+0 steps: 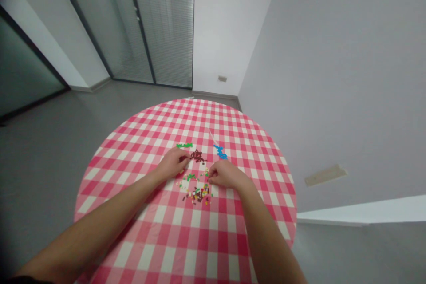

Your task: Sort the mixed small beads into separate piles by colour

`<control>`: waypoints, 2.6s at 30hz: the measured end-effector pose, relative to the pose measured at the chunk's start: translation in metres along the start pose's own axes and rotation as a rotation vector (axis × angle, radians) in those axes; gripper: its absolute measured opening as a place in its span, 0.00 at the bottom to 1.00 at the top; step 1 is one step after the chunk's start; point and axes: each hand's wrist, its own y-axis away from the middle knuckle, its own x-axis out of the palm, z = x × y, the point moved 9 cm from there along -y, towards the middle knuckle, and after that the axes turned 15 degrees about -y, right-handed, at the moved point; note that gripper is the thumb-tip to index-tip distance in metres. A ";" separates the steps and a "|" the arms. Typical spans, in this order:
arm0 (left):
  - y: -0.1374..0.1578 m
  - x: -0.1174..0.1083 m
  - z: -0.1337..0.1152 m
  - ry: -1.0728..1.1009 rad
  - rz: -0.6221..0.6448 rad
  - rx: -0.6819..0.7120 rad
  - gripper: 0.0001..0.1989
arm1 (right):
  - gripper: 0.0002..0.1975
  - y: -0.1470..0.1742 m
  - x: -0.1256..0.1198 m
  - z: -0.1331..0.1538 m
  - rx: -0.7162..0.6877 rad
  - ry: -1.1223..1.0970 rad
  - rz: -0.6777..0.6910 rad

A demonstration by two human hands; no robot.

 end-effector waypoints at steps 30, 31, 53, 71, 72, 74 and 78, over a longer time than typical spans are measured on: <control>0.000 0.000 -0.001 0.016 -0.001 0.010 0.11 | 0.09 -0.023 -0.019 -0.011 -0.048 0.169 -0.385; 0.000 0.000 -0.001 0.021 -0.001 0.008 0.11 | 0.08 -0.023 -0.018 -0.012 -0.043 0.160 -0.380; -0.001 -0.002 -0.005 0.083 0.035 0.035 0.13 | 0.10 -0.024 -0.014 -0.008 -0.022 0.171 -0.354; 0.000 0.000 -0.003 0.042 0.028 0.039 0.12 | 0.06 -0.022 -0.009 -0.016 0.008 -0.045 -0.389; 0.000 0.000 -0.003 0.041 0.026 0.040 0.11 | 0.06 -0.022 -0.009 -0.017 0.010 -0.057 -0.390; 0.000 0.000 -0.003 0.042 0.024 0.039 0.11 | 0.06 -0.021 -0.009 -0.017 0.007 -0.073 -0.387; 0.000 0.001 -0.003 0.048 0.033 0.040 0.11 | 0.05 -0.020 -0.011 -0.017 0.018 -0.099 -0.404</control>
